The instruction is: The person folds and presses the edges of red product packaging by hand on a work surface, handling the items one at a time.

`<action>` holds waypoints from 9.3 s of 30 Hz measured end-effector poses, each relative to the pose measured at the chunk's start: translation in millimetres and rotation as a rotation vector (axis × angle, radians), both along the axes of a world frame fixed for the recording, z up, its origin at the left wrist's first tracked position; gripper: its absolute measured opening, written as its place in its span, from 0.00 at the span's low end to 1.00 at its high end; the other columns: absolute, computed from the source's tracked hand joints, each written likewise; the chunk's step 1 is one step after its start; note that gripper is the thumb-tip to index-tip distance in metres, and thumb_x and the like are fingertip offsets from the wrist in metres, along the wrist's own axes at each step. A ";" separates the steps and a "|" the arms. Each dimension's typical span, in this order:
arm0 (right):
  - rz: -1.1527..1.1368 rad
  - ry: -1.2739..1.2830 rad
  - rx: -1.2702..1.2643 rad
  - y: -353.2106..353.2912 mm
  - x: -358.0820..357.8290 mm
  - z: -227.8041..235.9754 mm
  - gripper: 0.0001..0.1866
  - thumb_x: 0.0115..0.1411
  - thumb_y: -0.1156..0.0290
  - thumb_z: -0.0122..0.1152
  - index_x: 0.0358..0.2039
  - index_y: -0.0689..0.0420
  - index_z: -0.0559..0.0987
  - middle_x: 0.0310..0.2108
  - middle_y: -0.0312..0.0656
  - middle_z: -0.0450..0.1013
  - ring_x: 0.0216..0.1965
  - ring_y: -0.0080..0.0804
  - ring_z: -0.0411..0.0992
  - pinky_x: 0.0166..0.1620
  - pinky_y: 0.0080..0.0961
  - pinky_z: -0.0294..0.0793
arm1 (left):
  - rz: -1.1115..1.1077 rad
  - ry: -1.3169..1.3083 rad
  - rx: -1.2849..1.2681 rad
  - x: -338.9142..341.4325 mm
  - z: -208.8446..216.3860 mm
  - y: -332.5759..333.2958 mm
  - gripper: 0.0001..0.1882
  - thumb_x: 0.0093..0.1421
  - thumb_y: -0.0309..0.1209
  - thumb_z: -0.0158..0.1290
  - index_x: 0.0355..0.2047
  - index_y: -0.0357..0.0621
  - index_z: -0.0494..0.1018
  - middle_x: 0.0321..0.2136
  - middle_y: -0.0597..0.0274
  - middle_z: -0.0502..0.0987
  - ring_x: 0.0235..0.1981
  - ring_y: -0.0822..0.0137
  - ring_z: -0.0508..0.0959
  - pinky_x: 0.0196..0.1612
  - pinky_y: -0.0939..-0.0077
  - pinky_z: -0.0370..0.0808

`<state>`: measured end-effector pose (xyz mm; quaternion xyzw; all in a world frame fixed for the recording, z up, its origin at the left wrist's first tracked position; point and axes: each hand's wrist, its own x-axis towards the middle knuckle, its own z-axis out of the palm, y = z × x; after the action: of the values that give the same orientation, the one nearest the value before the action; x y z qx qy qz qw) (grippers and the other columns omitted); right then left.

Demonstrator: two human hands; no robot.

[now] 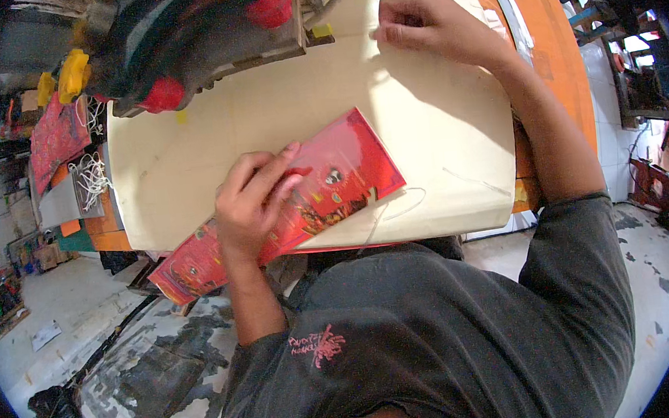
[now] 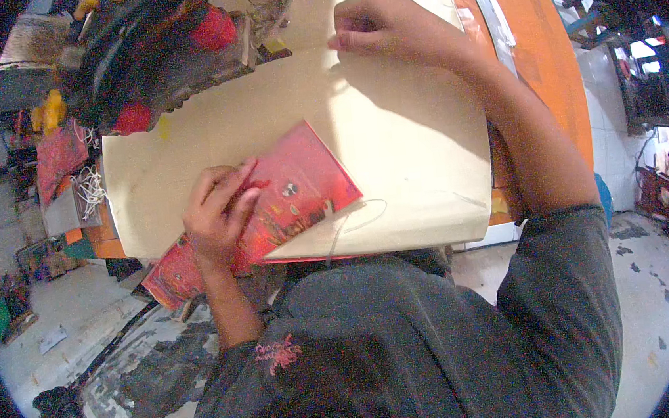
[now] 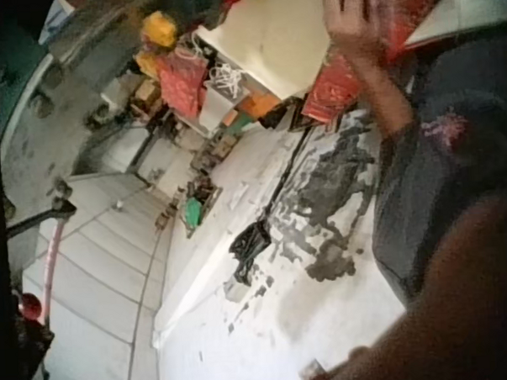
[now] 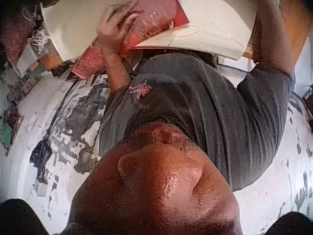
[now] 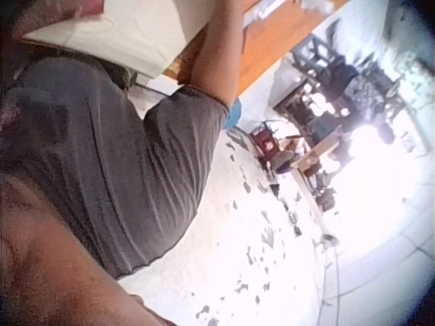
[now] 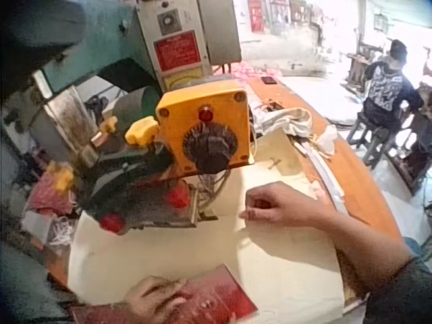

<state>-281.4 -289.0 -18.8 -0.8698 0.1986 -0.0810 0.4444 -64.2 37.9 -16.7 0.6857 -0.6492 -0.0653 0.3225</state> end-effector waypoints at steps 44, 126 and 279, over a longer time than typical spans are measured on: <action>0.042 0.096 -0.465 176.9 -116.2 59.7 0.22 0.65 0.56 0.71 0.54 0.55 0.85 0.58 0.40 0.81 0.61 0.43 0.77 0.62 0.43 0.75 | 0.089 0.041 -0.206 -0.5 21.8 -8.9 0.23 0.60 0.20 0.68 0.57 0.46 0.86 0.35 0.59 0.77 0.32 0.64 0.79 0.34 0.69 0.78; -0.601 -0.331 0.163 159.3 -88.4 58.3 0.09 0.77 0.67 0.61 0.43 0.59 0.79 0.37 0.30 0.73 0.40 0.16 0.69 0.45 0.18 0.70 | -0.073 0.224 -0.226 -47.0 52.7 -27.9 0.21 0.60 0.19 0.68 0.55 0.42 0.86 0.32 0.59 0.75 0.29 0.67 0.77 0.32 0.73 0.76; -0.232 -0.133 0.670 212.6 -31.9 27.1 0.11 0.73 0.71 0.64 0.48 0.65 0.82 0.37 0.46 0.86 0.34 0.24 0.78 0.39 0.24 0.76 | 0.597 1.009 -0.837 97.7 67.6 115.4 0.23 0.78 0.41 0.56 0.62 0.35 0.75 0.55 0.60 0.83 0.53 0.72 0.82 0.57 0.70 0.79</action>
<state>-313.3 -76.4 8.3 -0.6404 0.2822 -0.1176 0.7046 33.6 153.3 50.9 0.5394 -0.1767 -0.0289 0.8228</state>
